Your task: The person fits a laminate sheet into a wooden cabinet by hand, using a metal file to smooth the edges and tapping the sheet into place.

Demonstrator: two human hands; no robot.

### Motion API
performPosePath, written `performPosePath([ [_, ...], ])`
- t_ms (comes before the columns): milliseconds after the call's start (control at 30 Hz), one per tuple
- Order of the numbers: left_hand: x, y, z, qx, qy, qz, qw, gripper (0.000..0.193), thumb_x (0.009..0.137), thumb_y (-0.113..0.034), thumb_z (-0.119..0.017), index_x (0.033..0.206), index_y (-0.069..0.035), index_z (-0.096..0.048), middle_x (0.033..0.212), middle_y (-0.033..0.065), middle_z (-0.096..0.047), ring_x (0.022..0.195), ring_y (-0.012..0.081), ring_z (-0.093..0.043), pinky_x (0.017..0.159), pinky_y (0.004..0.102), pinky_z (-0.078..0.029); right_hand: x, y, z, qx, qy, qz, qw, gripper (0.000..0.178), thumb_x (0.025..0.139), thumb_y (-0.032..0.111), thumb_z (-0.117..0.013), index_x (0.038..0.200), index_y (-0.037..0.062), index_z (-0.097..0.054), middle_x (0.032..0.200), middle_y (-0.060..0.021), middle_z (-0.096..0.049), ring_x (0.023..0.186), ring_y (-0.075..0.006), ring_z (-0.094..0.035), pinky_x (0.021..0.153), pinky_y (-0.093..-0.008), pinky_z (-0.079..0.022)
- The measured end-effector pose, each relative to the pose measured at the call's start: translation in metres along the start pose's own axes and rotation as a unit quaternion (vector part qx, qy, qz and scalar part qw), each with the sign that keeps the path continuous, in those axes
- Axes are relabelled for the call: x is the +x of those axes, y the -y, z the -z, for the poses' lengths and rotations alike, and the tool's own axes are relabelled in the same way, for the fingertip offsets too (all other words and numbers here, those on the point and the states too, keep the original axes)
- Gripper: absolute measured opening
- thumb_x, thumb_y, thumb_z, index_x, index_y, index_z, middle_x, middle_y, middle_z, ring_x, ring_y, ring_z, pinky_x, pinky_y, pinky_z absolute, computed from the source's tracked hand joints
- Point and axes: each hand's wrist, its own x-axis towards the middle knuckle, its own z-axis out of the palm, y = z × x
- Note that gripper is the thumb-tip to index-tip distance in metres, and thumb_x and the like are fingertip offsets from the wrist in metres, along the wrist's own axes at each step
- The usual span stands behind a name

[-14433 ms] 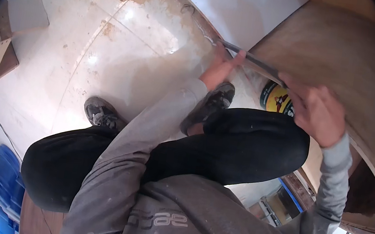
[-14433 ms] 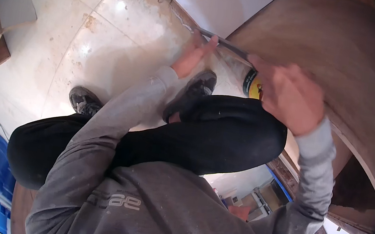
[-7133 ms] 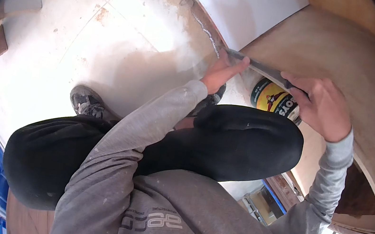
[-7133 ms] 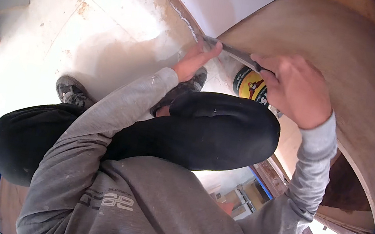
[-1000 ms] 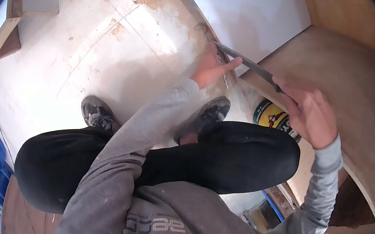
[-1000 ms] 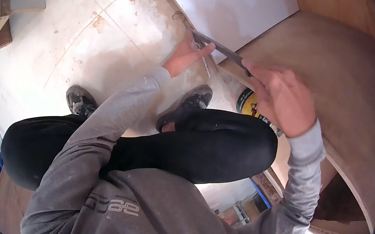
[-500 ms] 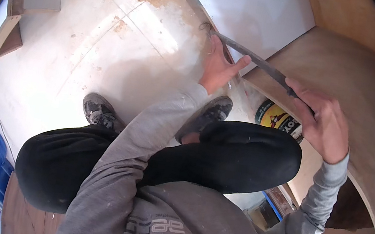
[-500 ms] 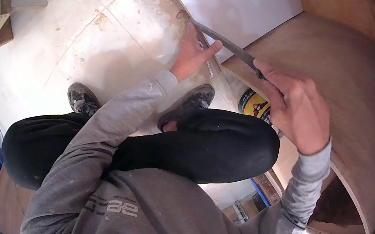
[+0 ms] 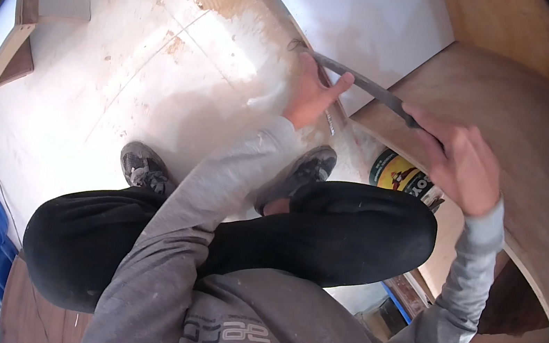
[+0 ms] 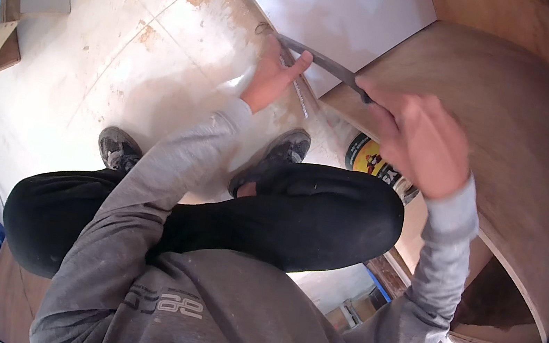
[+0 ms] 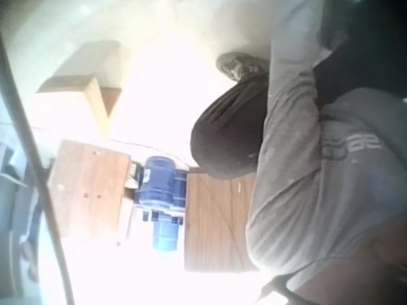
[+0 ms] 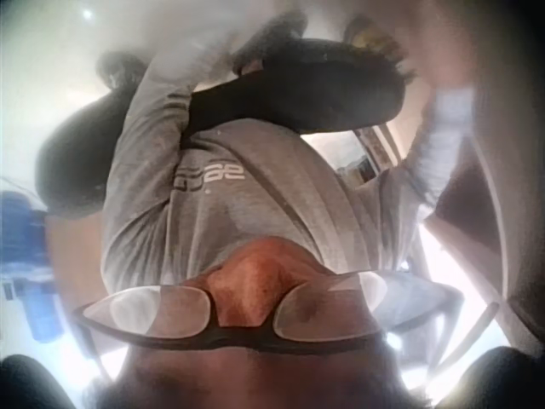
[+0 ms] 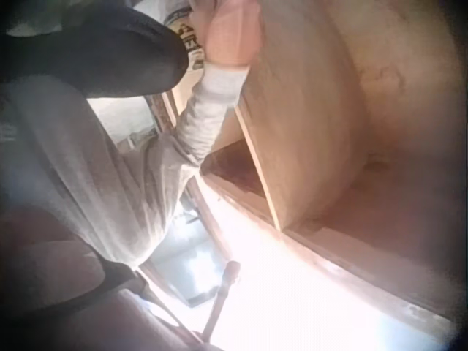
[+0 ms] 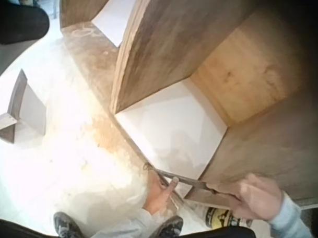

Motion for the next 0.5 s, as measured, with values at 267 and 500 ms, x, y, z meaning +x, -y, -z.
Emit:
performPosePath([
  [267,-0.013,-0.004,-0.006,0.043,-0.068,-0.03,0.996,0.129,0.092,-0.076,-0.079,0.162,0.02,-0.029,0.164,0.038,-0.044,0.156,0.0456,-0.045,0.13,0.0457,-0.037,-0.009,0.015,0.012,0.024,0.02,-0.022,0.999,0.039,0.094,0.008,-0.075,0.132,0.0169,-0.082,0.105,-0.0158,-0.082,0.093,-0.0401,-0.076,0.083,-0.047,-0.061],
  [500,-0.001,-0.018,0.016,0.0,0.086,0.04,0.995,0.132,0.099,-0.069,-0.077,0.168,0.022,-0.011,0.173,0.0398,-0.03,0.167,0.042,-0.028,0.137,0.0418,-0.023,-0.004,0.005,-0.009,-0.037,-0.008,0.025,0.999,0.037,0.096,0.01,-0.073,0.13,0.0165,-0.083,0.105,-0.0157,-0.081,0.089,-0.0392,-0.077,0.078,-0.0463,-0.061],
])
